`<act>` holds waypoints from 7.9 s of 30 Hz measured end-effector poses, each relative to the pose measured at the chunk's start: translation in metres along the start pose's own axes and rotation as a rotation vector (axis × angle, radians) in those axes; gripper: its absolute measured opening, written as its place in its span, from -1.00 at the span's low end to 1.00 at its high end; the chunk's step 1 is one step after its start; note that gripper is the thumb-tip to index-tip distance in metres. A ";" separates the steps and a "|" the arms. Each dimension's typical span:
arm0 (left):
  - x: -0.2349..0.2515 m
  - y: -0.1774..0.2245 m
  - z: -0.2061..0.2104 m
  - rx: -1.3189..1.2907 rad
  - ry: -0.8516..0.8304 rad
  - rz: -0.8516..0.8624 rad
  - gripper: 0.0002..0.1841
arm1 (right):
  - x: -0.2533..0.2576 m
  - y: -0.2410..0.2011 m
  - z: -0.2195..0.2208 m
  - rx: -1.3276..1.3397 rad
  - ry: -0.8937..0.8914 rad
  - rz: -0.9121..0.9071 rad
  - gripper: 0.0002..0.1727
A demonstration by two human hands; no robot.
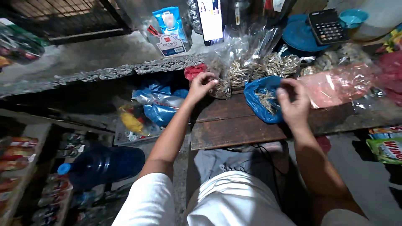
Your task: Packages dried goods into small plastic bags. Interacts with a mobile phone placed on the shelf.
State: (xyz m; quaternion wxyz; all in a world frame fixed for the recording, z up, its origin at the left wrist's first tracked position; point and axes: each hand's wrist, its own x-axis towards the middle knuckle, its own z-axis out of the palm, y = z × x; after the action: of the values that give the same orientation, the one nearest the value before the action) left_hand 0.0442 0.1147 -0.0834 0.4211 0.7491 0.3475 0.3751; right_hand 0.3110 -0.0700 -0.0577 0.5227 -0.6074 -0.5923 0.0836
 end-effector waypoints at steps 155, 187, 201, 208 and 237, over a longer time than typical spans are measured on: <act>0.162 -0.009 -0.032 -0.138 0.184 -0.090 -0.63 | 0.024 0.021 0.158 0.309 -0.144 -0.187 -0.73; 0.163 -0.011 -0.032 -0.128 0.185 -0.086 -0.60 | 0.024 0.020 0.157 0.311 -0.146 -0.185 -0.75; 0.164 -0.011 -0.032 -0.141 0.185 -0.092 -0.58 | 0.024 0.020 0.157 0.310 -0.140 -0.193 -0.74; 0.165 -0.013 -0.032 -0.117 0.178 -0.091 -0.59 | 0.024 0.021 0.157 0.305 -0.146 -0.186 -0.73; 0.163 -0.010 -0.032 -0.107 0.180 -0.096 -0.57 | 0.023 0.020 0.157 0.314 -0.149 -0.173 -0.74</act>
State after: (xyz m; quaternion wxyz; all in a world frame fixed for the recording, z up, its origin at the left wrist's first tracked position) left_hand 0.0927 0.2667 -0.0370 0.4451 0.6715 0.3987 0.4382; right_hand 0.2171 0.0379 -0.1291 0.5710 -0.4573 -0.6591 0.1748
